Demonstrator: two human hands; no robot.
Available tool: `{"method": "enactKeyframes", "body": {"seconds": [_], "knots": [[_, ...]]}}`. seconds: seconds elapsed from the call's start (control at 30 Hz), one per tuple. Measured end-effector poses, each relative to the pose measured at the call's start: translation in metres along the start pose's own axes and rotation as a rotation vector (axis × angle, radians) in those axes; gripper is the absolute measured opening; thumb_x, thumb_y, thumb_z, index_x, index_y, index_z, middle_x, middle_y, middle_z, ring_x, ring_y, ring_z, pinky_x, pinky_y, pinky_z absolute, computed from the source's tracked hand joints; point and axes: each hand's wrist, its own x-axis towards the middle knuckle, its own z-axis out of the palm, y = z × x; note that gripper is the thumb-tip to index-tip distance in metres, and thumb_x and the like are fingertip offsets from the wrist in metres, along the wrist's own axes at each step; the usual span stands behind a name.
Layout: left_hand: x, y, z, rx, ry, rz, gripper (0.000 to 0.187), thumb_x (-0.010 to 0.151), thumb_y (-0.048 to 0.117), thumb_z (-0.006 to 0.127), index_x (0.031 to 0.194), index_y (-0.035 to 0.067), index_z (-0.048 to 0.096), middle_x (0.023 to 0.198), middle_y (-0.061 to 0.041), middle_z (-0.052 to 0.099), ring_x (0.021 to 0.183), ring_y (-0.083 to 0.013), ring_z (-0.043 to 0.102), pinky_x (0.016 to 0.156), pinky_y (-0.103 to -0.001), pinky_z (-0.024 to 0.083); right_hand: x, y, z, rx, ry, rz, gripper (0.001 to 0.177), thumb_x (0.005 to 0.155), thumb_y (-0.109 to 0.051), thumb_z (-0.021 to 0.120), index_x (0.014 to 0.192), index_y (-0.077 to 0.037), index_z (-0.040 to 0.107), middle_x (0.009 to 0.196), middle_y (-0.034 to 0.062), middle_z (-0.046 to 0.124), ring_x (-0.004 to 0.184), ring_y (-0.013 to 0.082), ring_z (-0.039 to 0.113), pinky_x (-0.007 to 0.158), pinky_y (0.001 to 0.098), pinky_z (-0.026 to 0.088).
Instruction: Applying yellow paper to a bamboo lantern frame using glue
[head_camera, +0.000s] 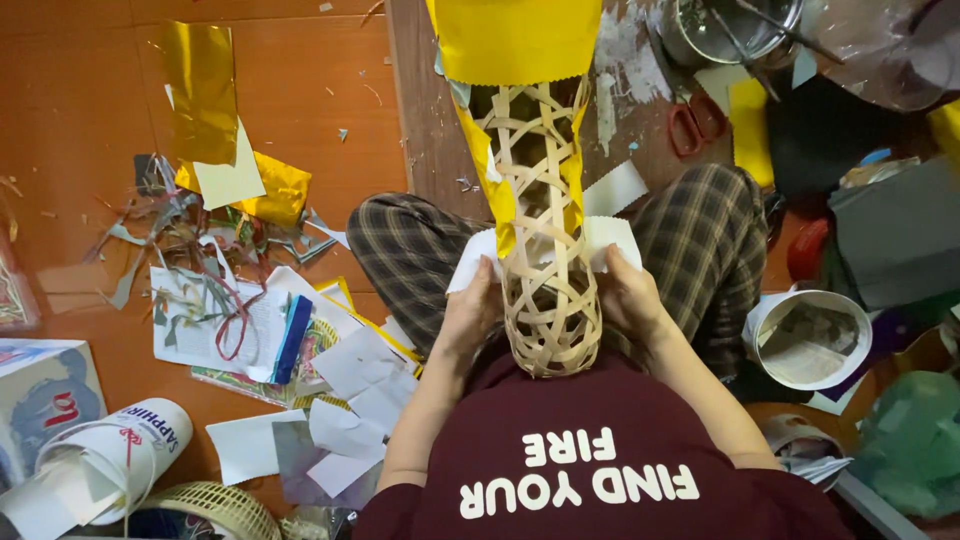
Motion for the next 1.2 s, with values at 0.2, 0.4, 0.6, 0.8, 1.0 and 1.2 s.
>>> {"method": "enactKeyframes", "body": {"seconds": [0.2,0.4,0.6,0.8,1.0,1.2], "knots": [[-0.007,-0.003,0.010,-0.093,0.083,-0.095,0.053,0.115,0.037,0.059,0.150,-0.003,0.063,0.151,-0.023,0.066,0.135,-0.0325,0.067,0.117,-0.051,0.055,-0.010,-0.014,0.038,0.204,-0.178,0.060,0.056,0.112,-0.042,0.054,0.139,0.006,0.065,0.138,0.0337,0.069,0.134,0.0521,0.066,0.123,0.0741,0.039],[0.013,-0.014,0.002,-0.083,0.134,-0.006,0.055,0.112,0.037,0.067,0.152,0.001,0.063,0.148,-0.022,0.068,0.126,-0.0364,0.073,0.105,-0.055,0.062,-0.012,-0.026,0.078,0.127,-0.083,0.149,0.077,0.111,-0.061,0.047,0.147,0.004,0.063,0.141,0.0331,0.067,0.135,0.0454,0.065,0.120,0.0691,0.041],[0.014,-0.003,0.027,-0.083,0.121,0.086,0.049,0.108,0.020,0.074,0.151,0.000,0.063,0.142,-0.025,0.071,0.122,-0.0381,0.074,0.101,-0.052,0.064,0.018,-0.001,0.027,0.121,-0.043,0.102,0.086,0.104,-0.064,0.058,0.151,0.008,0.057,0.148,0.0416,0.058,0.140,0.0495,0.060,0.120,0.0755,0.036],[0.009,-0.007,0.024,-0.089,0.107,0.093,0.054,0.103,0.018,0.080,0.152,0.004,0.063,0.144,-0.022,0.070,0.122,-0.0353,0.074,0.101,-0.055,0.064,-0.005,0.005,0.068,0.023,0.119,0.014,0.061,0.102,-0.041,0.077,0.142,0.004,0.063,0.140,0.0249,0.070,0.131,0.0406,0.069,0.115,0.0684,0.048],[-0.007,0.003,0.046,-0.097,0.085,0.148,0.054,0.101,0.018,0.081,0.151,0.005,0.064,0.144,-0.021,0.071,0.124,-0.0338,0.074,0.103,-0.055,0.063,0.031,0.051,-0.013,-0.040,0.088,-0.112,0.062,0.096,-0.042,0.086,0.134,0.000,0.062,0.137,0.0234,0.070,0.132,0.0407,0.068,0.114,0.0694,0.049],[-0.014,-0.001,0.038,-0.095,0.063,0.145,0.050,0.102,0.018,0.081,0.148,0.005,0.066,0.140,-0.020,0.073,0.121,-0.0332,0.074,0.103,-0.056,0.063,0.024,0.058,-0.020,0.013,0.062,-0.181,0.045,0.101,-0.031,0.083,0.129,0.000,0.066,0.124,0.0172,0.075,0.118,0.0365,0.075,0.104,0.0643,0.058]]}}
